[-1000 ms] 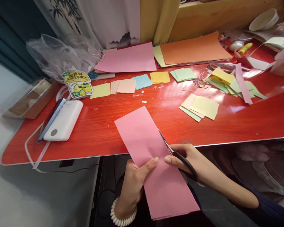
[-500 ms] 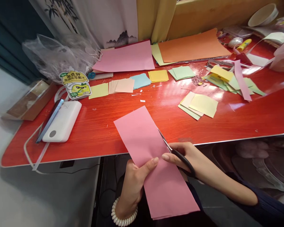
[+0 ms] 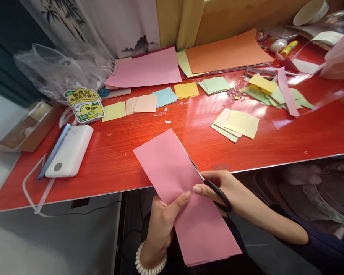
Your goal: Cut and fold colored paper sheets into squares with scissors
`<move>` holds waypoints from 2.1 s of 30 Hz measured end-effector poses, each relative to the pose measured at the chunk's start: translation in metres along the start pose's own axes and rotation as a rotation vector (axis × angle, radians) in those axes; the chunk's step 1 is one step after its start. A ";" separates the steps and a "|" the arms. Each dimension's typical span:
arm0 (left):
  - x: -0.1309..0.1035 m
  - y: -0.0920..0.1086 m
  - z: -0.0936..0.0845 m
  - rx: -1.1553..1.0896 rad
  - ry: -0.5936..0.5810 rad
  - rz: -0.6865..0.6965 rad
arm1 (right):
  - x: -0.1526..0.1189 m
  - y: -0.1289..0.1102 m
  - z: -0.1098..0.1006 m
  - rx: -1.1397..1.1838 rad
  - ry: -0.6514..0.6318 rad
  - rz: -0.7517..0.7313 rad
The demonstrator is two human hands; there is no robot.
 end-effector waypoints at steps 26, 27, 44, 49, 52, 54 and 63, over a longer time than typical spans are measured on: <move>-0.001 0.002 0.010 0.019 0.120 0.066 | 0.000 0.000 -0.004 -0.046 -0.007 -0.102; -0.001 0.001 0.010 0.012 0.116 0.060 | 0.000 -0.001 -0.004 -0.043 -0.007 -0.104; -0.002 -0.002 0.013 -0.091 0.140 0.044 | 0.002 -0.005 -0.007 -0.086 0.027 -0.109; 0.000 0.000 0.012 -0.083 0.104 0.020 | 0.003 -0.008 -0.009 -0.093 0.044 -0.111; 0.000 0.000 0.012 -0.091 0.103 0.022 | 0.002 -0.009 -0.010 -0.089 0.047 -0.102; 0.000 0.000 0.012 -0.091 0.093 0.026 | 0.002 -0.010 -0.010 -0.085 0.054 -0.090; -0.002 0.001 0.015 -0.073 0.102 -0.012 | 0.003 -0.009 -0.010 -0.081 0.058 -0.083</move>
Point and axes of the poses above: each hand's wrist, its own x-axis towards the middle knuckle, its own z-axis out of the palm, y = z × x, the point moved 4 cm from there along x, towards the middle knuckle, and after that the axes turned 13 degrees about -y, right-handed, at the moved point
